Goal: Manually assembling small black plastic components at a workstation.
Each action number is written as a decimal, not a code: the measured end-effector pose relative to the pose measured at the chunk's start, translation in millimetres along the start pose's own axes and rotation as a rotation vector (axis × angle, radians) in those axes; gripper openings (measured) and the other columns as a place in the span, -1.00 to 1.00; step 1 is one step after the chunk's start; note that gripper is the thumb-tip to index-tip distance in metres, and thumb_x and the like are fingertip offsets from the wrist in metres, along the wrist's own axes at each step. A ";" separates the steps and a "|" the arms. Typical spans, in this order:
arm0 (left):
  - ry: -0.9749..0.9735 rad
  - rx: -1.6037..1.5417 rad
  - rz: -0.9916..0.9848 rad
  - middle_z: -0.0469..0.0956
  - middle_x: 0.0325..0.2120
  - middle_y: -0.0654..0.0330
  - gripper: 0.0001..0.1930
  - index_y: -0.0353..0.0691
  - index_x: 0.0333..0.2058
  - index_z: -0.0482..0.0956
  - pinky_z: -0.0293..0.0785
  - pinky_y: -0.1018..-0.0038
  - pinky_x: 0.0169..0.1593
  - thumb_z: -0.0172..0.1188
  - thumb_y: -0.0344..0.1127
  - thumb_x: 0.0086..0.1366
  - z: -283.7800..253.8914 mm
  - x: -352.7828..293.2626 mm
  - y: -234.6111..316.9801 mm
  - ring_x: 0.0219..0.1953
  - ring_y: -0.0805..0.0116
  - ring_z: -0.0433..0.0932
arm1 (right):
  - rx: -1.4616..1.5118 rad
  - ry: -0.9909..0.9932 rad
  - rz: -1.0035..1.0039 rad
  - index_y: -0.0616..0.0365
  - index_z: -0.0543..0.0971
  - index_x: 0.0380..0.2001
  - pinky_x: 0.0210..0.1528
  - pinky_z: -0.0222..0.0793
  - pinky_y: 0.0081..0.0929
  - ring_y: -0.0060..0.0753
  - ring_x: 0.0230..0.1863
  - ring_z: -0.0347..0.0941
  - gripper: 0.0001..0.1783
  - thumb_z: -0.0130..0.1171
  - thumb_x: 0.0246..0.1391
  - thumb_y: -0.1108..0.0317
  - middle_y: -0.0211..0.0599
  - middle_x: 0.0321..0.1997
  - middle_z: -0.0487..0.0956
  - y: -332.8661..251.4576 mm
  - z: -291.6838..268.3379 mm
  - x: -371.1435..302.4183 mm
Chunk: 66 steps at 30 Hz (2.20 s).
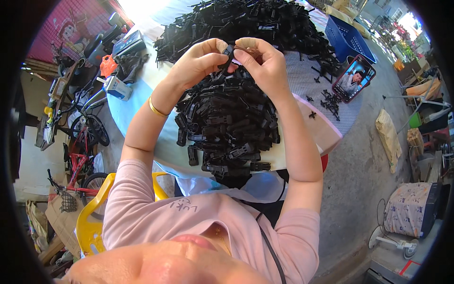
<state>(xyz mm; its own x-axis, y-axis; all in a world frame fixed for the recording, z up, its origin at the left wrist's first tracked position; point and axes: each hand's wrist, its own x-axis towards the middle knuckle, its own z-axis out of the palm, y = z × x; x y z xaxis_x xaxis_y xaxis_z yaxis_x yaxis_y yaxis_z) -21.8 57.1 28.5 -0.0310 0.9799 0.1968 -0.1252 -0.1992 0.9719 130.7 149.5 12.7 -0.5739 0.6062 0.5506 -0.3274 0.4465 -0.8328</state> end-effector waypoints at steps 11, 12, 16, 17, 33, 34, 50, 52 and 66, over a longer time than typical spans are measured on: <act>0.278 0.451 0.362 0.51 -0.32 0.21 -0.73 -0.37 -0.20 0.41 0.45 0.62 -0.19 0.14 -0.55 0.08 18.3 -5.7 -8.5 -0.27 0.53 0.51 | -0.138 -0.028 0.087 0.21 0.55 -0.42 -0.54 0.11 -0.82 -0.80 -0.58 0.26 -0.85 0.10 0.06 0.34 -0.54 -0.61 0.44 -8.3 3.1 -3.9; 0.291 0.499 0.369 0.53 -0.32 0.19 -0.73 -0.37 -0.20 0.43 0.46 0.61 -0.19 0.17 -0.53 0.08 19.3 -5.9 -7.6 -0.29 0.54 0.51 | -0.144 -0.034 0.089 0.22 0.55 -0.42 -0.54 0.12 -0.81 -0.80 -0.58 0.26 -0.84 0.10 0.06 0.34 -0.54 -0.62 0.44 -7.5 1.7 -3.9; 0.346 0.613 0.376 0.53 -0.31 0.21 -0.76 -0.39 -0.22 0.47 0.44 0.63 -0.19 0.19 -0.52 0.09 23.8 -10.5 -6.4 -0.25 0.56 0.49 | -0.177 -0.027 0.021 0.22 0.55 -0.42 -0.60 0.08 -0.82 -0.82 -0.62 0.23 -0.84 0.10 0.05 0.34 -0.53 -0.63 0.44 -7.1 4.0 -6.6; 0.345 0.612 0.373 0.53 -0.31 0.21 -0.76 -0.39 -0.22 0.47 0.44 0.63 -0.19 0.19 -0.52 0.09 23.8 -11.7 -6.2 -0.25 0.56 0.49 | -0.176 -0.027 0.024 0.22 0.55 -0.42 -0.60 0.08 -0.82 -0.82 -0.62 0.23 -0.84 0.10 0.05 0.34 -0.53 -0.63 0.44 -8.9 4.7 -6.5; 0.118 -0.436 0.146 0.41 -0.11 -0.13 -0.69 -0.34 0.02 0.25 0.51 0.39 -0.10 -0.20 -0.38 0.33 -0.4 2.0 3.6 -0.07 0.10 0.46 | -0.138 0.048 -0.099 0.22 0.54 -0.35 -0.37 0.33 -0.83 -0.76 -0.40 0.42 -0.78 0.29 -0.14 0.45 -0.44 -0.41 0.55 -9.2 -5.2 -1.2; 0.113 -0.437 0.144 0.41 -0.11 -0.13 -0.69 -0.34 0.02 0.25 0.51 0.39 -0.10 -0.20 -0.38 0.33 1.3 2.2 0.2 -0.07 0.10 0.46 | -0.141 0.053 -0.099 0.22 0.54 -0.35 -0.37 0.33 -0.83 -0.76 -0.40 0.42 -0.78 0.29 -0.14 0.45 -0.44 -0.41 0.55 -10.0 -6.3 -2.3; 0.148 0.258 0.276 0.50 -0.22 0.22 -0.62 -0.34 -0.07 0.39 0.46 0.64 -0.22 0.17 -0.54 0.09 22.7 -6.8 -7.0 -0.28 0.53 0.51 | 0.084 -0.022 0.225 0.23 0.53 -0.35 -0.70 -0.09 -0.87 -0.90 -0.69 0.10 -0.80 0.16 0.02 0.32 -0.52 -0.60 0.42 -8.9 -5.0 -1.1; 0.145 0.221 0.279 0.52 -0.34 0.27 -0.64 -0.31 -0.07 0.41 0.42 0.64 -0.26 0.17 -0.49 0.12 17.2 -5.5 -7.9 -0.35 0.58 0.45 | 0.206 -0.105 0.324 0.23 0.53 -0.33 -0.70 -0.10 -0.88 -0.90 -0.70 0.08 -0.80 0.11 0.07 0.31 -0.50 -0.58 0.42 -9.2 -6.3 -1.9; 0.367 0.697 0.415 0.55 -0.38 0.25 -0.78 -0.37 -0.23 0.48 0.44 0.65 -0.27 0.17 -0.54 0.09 25.4 -10.6 -9.7 -0.36 0.62 0.48 | -0.053 -0.043 0.217 0.21 0.56 -0.38 -0.71 -0.11 -0.85 -0.87 -0.72 0.06 -0.82 0.10 0.07 0.31 -0.57 -0.66 0.37 -8.3 7.1 -7.4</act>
<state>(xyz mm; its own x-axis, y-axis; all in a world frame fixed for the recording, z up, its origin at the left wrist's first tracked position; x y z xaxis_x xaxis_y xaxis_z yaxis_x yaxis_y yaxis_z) 5.0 48.7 20.3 -0.2707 0.7424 0.6128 0.5948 -0.3715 0.7129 132.4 136.6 15.2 -0.6582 0.6637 0.3554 -0.1538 0.3435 -0.9265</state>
